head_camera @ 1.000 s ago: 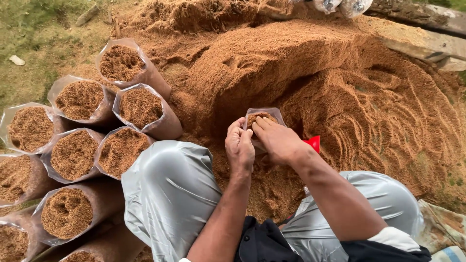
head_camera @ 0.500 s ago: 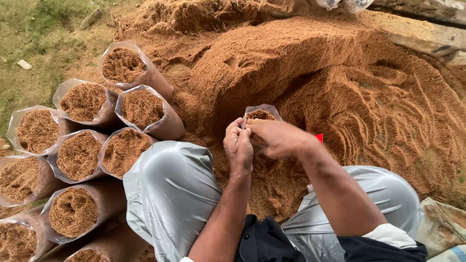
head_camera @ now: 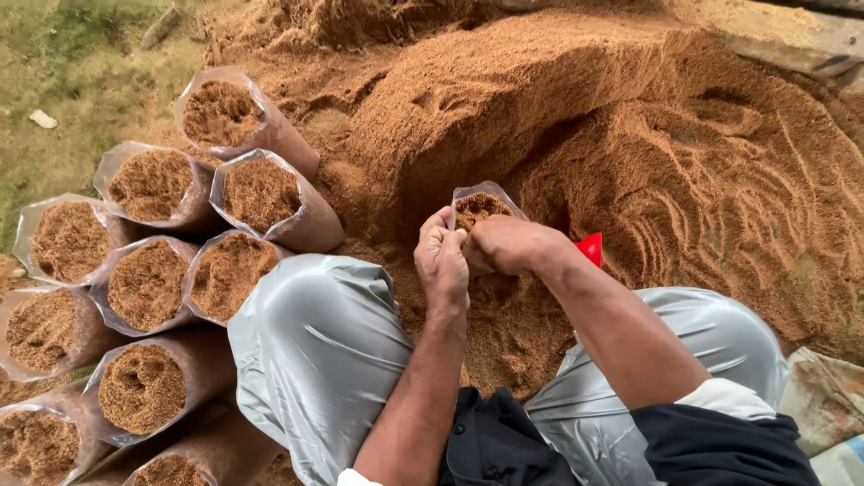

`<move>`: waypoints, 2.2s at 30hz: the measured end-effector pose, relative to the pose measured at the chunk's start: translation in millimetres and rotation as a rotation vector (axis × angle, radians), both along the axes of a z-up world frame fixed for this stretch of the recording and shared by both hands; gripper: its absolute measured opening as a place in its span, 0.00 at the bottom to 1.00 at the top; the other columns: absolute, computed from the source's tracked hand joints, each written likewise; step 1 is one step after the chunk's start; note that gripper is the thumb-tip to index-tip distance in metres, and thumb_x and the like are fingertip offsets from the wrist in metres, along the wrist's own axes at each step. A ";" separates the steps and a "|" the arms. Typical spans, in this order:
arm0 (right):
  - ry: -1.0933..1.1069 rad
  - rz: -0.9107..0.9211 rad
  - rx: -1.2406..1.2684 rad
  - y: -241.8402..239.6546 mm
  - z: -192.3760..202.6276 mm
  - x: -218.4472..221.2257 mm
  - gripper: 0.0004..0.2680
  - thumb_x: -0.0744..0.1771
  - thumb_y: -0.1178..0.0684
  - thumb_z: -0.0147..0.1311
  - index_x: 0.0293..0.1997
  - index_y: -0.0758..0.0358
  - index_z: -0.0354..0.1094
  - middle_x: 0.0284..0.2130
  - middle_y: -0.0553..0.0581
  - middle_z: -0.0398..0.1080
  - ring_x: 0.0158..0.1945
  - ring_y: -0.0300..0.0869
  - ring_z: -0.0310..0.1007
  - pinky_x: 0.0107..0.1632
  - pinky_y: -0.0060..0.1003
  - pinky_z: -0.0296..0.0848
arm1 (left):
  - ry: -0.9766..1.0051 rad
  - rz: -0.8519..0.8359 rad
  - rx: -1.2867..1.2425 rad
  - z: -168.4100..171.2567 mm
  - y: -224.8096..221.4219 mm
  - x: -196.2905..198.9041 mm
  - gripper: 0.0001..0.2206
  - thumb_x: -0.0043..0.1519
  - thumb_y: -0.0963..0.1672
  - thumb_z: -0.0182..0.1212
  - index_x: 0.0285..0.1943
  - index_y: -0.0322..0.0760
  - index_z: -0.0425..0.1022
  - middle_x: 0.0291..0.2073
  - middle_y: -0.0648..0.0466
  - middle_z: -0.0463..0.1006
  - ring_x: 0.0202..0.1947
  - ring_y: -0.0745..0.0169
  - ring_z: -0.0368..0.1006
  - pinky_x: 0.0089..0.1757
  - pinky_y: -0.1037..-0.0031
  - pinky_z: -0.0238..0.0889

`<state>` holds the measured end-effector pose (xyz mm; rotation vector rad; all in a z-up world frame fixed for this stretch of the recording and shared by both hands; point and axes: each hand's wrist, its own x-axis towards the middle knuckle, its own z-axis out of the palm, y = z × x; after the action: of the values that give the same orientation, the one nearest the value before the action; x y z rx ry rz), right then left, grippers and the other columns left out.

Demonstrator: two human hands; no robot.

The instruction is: Filling plastic bags with substrate and packing it down by hand for mushroom cultivation

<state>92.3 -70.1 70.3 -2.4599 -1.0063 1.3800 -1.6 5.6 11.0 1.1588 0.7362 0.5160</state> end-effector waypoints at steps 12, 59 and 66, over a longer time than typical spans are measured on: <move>-0.078 -0.028 0.204 8.6 5.2 -1.4 0.08 0.64 0.57 0.51 0.39 0.65 0.77 0.37 0.72 0.78 0.45 0.60 0.80 0.50 0.54 0.77 | 0.065 0.031 -0.043 5.2 -3.0 -4.3 0.07 0.54 0.39 0.59 0.23 0.31 0.68 0.56 0.43 0.74 0.61 0.46 0.67 0.57 0.60 0.61; -0.368 -0.674 0.667 -86.6 -13.9 15.1 0.02 0.67 0.55 0.58 0.38 0.59 0.75 0.27 0.64 0.76 0.34 0.53 0.78 0.35 0.46 0.76 | 0.137 -0.261 0.803 66.7 13.6 13.9 0.12 0.61 0.43 0.66 0.49 0.32 0.74 0.40 0.41 0.77 0.44 0.46 0.74 0.47 0.57 0.71; -0.266 -1.150 0.604 -117.5 -35.9 37.5 0.08 0.73 0.49 0.47 0.48 0.57 0.72 0.34 0.57 0.74 0.40 0.42 0.76 0.43 0.36 0.80 | 0.291 -0.200 0.022 36.1 -5.3 -8.6 0.51 0.60 0.64 0.54 0.75 0.20 0.42 0.71 0.23 0.51 0.73 0.21 0.42 0.64 0.27 0.36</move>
<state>129.7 -187.6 34.3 -2.0895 0.0857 0.3109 -10.3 0.3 47.1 1.3279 0.8533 0.1890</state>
